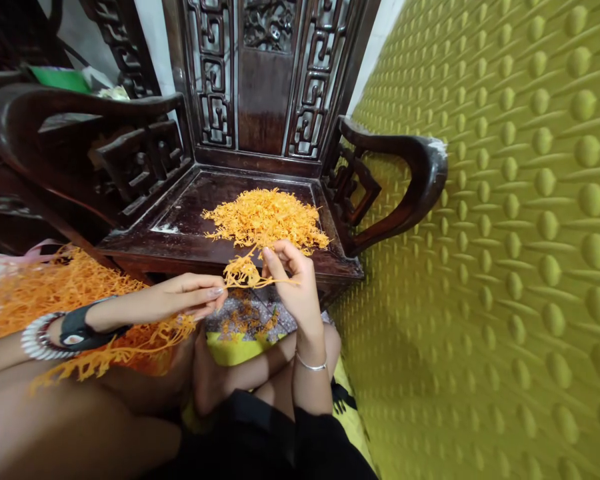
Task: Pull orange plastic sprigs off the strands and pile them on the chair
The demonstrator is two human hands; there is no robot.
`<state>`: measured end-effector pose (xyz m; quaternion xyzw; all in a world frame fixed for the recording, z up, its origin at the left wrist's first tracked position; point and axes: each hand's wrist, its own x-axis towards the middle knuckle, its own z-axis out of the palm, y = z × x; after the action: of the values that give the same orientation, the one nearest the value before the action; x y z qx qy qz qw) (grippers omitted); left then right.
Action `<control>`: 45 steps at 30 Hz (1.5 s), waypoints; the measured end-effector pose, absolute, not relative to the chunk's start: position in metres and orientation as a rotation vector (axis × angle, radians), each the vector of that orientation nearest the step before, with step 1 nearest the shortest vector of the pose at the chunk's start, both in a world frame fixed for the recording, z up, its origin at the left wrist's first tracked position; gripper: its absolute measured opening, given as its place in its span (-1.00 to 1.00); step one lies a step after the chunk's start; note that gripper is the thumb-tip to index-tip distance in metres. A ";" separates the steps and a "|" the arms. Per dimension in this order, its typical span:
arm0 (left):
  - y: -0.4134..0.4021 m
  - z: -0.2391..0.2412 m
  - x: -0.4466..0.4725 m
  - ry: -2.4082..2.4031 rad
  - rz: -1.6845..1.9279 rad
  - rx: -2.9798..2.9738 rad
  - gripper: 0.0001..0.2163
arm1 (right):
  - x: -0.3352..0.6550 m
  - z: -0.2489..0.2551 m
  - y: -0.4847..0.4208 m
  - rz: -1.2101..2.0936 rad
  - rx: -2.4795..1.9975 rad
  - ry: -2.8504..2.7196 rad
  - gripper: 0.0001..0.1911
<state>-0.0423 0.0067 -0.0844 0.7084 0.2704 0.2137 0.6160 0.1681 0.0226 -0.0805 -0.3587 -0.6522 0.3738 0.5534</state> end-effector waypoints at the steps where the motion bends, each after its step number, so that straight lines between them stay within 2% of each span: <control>1: 0.006 -0.083 -0.044 0.631 0.464 1.654 -0.71 | 0.169 -0.079 0.022 0.881 -0.827 -1.505 -0.81; 3: 0.004 -0.080 -0.048 0.633 0.432 1.675 -0.70 | 0.180 -0.075 0.021 0.787 -0.760 -1.295 -0.86; 5: 0.001 -0.075 -0.052 0.617 0.397 1.707 -0.69 | 0.201 -0.067 0.017 0.559 -0.646 -0.948 -0.89; 9: -0.003 -0.068 -0.060 0.617 0.390 1.687 -0.68 | 0.238 -0.044 0.011 0.003 -0.463 -0.493 -0.80; 12: -0.003 -0.069 -0.063 0.632 0.490 1.575 -0.70 | 0.232 -0.035 0.025 -0.232 -0.592 -0.657 -0.77; 18: -0.001 -0.071 -0.062 0.637 0.552 1.518 -0.72 | 0.202 -0.067 0.133 -0.193 -1.117 -1.535 -0.73; 22: -0.001 -0.069 -0.061 0.668 0.594 1.504 -0.71 | 0.195 -0.096 0.186 -0.055 -1.385 -1.692 -0.75; 27: 0.002 -0.073 -0.059 0.673 0.612 1.487 -0.70 | 0.187 -0.109 0.197 0.028 -1.313 -1.687 -0.78; 32: 0.003 -0.075 -0.057 0.692 0.636 1.480 -0.70 | 0.184 -0.096 0.170 0.091 -1.171 -1.562 -0.72; 34: 0.003 -0.075 -0.056 0.700 0.655 1.464 -0.70 | 0.182 -0.089 0.148 0.299 -1.066 -1.541 -0.66; 39: 0.003 -0.074 -0.053 0.687 0.690 1.433 -0.71 | 0.176 -0.088 0.090 1.258 -0.645 -1.660 -0.40; 41: 0.003 -0.072 -0.052 0.684 0.683 1.431 -0.71 | 0.173 -0.093 0.074 1.413 -0.536 -1.633 -0.41; 45: 0.002 -0.073 -0.049 0.663 0.640 1.441 -0.71 | 0.165 -0.101 0.056 1.454 -0.569 -1.483 -0.57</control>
<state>-0.0493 0.0016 -0.0732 0.6360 0.2923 0.2824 0.6559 0.1652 0.0561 -0.1013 -0.2325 -0.6062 0.5945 0.4743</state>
